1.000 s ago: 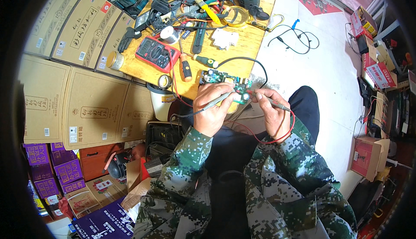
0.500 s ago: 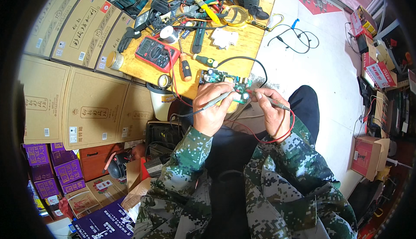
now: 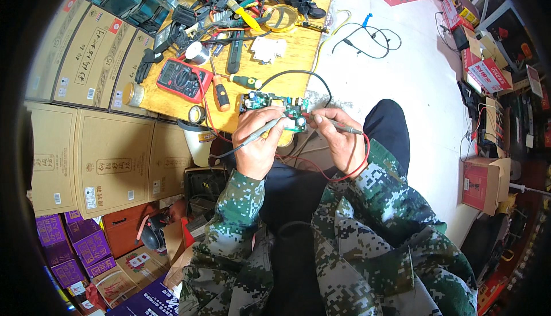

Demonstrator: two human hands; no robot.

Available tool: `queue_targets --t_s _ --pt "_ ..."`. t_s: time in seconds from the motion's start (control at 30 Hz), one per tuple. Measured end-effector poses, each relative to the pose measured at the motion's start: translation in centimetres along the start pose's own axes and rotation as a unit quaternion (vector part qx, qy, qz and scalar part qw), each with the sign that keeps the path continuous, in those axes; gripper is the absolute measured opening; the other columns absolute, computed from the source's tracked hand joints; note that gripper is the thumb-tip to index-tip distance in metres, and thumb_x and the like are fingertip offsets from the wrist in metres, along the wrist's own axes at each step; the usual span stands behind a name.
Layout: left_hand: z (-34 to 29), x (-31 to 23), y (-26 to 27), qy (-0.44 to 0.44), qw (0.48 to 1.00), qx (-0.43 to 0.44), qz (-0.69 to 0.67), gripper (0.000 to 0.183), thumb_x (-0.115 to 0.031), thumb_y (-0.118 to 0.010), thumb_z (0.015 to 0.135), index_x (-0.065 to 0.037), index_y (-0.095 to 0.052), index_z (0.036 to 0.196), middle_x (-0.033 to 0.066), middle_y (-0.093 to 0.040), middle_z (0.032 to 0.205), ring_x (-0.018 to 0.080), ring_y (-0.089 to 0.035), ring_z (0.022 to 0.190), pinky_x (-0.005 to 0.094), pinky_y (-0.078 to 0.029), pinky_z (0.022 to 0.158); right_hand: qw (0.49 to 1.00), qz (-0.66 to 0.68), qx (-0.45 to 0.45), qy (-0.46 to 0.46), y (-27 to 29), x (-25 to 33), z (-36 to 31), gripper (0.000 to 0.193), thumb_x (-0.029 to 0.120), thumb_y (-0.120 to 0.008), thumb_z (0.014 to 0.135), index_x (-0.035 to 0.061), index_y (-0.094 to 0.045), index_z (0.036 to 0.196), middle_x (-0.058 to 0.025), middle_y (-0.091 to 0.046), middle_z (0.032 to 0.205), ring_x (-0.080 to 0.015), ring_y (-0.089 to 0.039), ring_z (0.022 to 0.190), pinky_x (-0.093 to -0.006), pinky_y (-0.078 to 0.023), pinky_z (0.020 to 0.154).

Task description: The person tests a green circuit board using a multimeter, touching the probes to various points on both sides of the board. The person flips the board over multiple times to access different test points.

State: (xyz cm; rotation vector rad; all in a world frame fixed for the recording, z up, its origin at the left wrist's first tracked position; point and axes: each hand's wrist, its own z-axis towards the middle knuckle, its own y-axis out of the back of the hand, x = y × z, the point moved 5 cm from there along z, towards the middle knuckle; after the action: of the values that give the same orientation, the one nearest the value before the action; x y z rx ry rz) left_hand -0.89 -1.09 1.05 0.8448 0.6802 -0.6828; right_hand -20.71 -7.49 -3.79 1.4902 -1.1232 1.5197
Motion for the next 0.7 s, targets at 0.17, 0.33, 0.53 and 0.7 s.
queue_targets --t_s 0.17,0.33,0.53,0.7 --pt "-0.06 0.11 0.03 -0.001 1.000 0.004 0.001 0.015 0.002 -0.083 0.088 0.000 -0.077 0.103 0.0121 -0.082 0.108 0.0276 -0.075 0.101 0.0386 -0.055 0.092 1.000 0.022 -0.007 -0.012 0.00 -0.12 -0.05 0.027 0.018 -0.066 0.111 -0.0065 -0.073 0.119 -0.0143 -0.079 0.109 -0.0182 -0.071 0.102 -0.0341 -0.056 0.098" --pt "-0.06 0.12 0.04 -0.003 1.000 0.002 -0.003 0.016 0.002 -0.083 0.088 0.000 -0.077 0.103 0.0122 -0.082 0.109 0.0271 -0.074 0.102 0.0384 -0.055 0.092 0.999 0.047 -0.010 -0.008 -0.09 -0.13 -0.11 0.026 0.017 -0.066 0.111 -0.0063 -0.074 0.119 -0.0144 -0.079 0.109 -0.0184 -0.071 0.102 -0.0342 -0.056 0.098" --pt "-0.07 0.15 0.00 0.008 1.000 0.006 -0.005 0.017 0.003 -0.084 0.088 0.000 -0.078 0.103 0.0120 -0.082 0.109 0.0271 -0.075 0.102 0.0386 -0.055 0.093 0.999 0.032 -0.010 -0.009 -0.11 -0.04 -0.19 0.027 0.017 -0.064 0.111 -0.0066 -0.074 0.121 -0.0143 -0.079 0.109 -0.0189 -0.071 0.103 -0.0342 -0.056 0.098" --pt "-0.10 0.15 0.07 0.001 1.000 0.005 0.003 0.017 0.002 -0.084 0.089 0.000 -0.078 0.105 0.0115 -0.082 0.109 0.0269 -0.075 0.102 0.0389 -0.055 0.093 1.000 -0.001 0.000 0.006 -0.01 0.23 0.02 0.027 0.017 -0.066 0.112 -0.0071 -0.074 0.121 -0.0130 -0.081 0.108 -0.0168 -0.074 0.102 -0.0314 -0.058 0.094"
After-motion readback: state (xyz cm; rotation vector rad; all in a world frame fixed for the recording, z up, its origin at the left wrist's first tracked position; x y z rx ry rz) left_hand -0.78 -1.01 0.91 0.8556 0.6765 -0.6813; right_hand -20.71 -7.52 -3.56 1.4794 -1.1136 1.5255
